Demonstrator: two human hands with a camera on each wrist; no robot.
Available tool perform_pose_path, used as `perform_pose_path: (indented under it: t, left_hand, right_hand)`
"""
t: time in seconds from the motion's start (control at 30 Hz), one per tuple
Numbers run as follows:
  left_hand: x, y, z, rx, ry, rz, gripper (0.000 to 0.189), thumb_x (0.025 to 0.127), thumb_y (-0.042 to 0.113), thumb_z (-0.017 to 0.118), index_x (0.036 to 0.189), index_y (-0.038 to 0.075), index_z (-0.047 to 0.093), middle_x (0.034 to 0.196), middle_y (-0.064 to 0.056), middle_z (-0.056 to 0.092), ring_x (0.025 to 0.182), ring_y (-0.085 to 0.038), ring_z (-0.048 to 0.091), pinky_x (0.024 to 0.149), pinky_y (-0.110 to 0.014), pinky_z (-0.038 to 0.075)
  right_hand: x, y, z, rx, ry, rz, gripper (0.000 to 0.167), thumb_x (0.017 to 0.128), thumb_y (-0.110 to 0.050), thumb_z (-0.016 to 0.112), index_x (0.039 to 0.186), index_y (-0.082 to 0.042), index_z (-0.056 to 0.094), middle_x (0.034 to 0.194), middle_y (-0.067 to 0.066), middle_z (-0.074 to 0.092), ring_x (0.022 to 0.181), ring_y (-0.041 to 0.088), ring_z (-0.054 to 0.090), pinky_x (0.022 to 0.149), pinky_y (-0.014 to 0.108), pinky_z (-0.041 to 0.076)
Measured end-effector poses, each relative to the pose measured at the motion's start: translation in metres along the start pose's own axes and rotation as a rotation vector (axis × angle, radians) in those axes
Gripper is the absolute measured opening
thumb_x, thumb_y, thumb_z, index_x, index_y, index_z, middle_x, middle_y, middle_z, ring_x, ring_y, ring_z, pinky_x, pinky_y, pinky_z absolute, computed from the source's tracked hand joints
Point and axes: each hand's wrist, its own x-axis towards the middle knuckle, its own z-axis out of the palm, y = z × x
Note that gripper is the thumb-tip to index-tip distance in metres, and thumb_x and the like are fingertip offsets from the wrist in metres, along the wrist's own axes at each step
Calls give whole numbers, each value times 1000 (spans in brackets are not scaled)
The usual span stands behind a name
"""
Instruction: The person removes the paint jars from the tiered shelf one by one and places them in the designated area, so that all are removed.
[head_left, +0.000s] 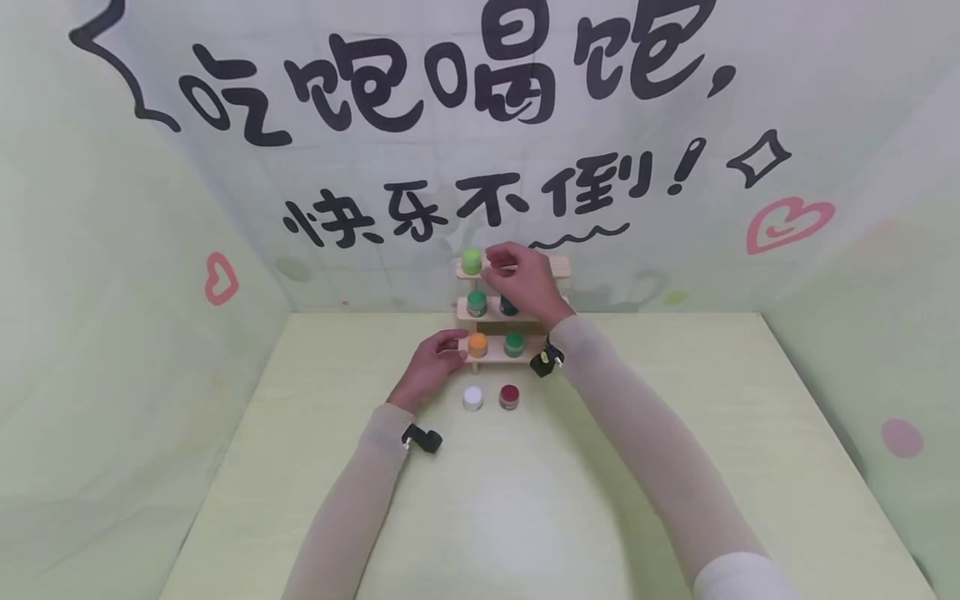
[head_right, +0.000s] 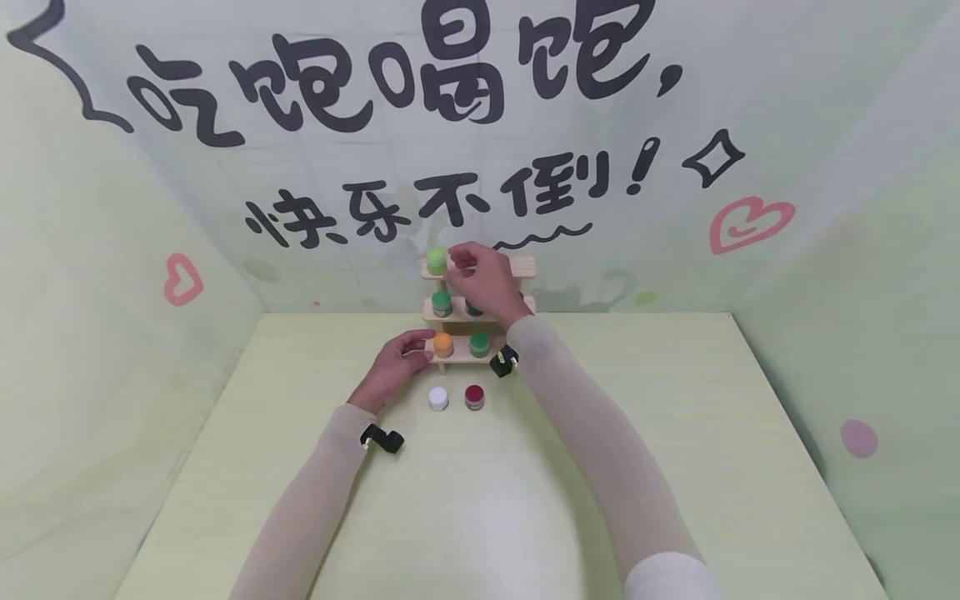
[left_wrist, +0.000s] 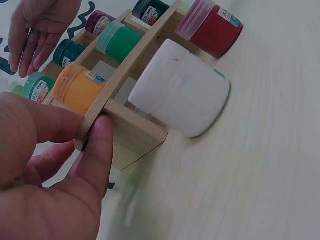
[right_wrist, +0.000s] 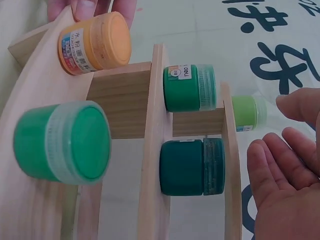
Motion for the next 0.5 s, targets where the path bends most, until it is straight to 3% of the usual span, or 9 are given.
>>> perform_pose_path:
  t: [0.17, 0.5]
  left_hand:
    - [-1, -1, 0, 13, 1, 14, 45, 97, 16, 71, 140, 26, 65, 134, -8, 61, 118, -22, 65, 103, -35, 56]
    - [2, -1, 0, 5, 3, 18, 45, 95, 13, 71, 139, 25, 66, 131, -9, 62, 115, -23, 63, 98, -33, 55]
  right_hand:
    - [12, -5, 5, -26, -41, 24, 44, 95, -23, 78, 137, -15, 68, 130, 4, 73, 116, 18, 70, 103, 35, 59]
    - [32, -6, 13, -81, -93, 36, 48, 94, -22, 79, 139, -9, 67, 124, 8, 74, 111, 21, 70, 102, 37, 57]
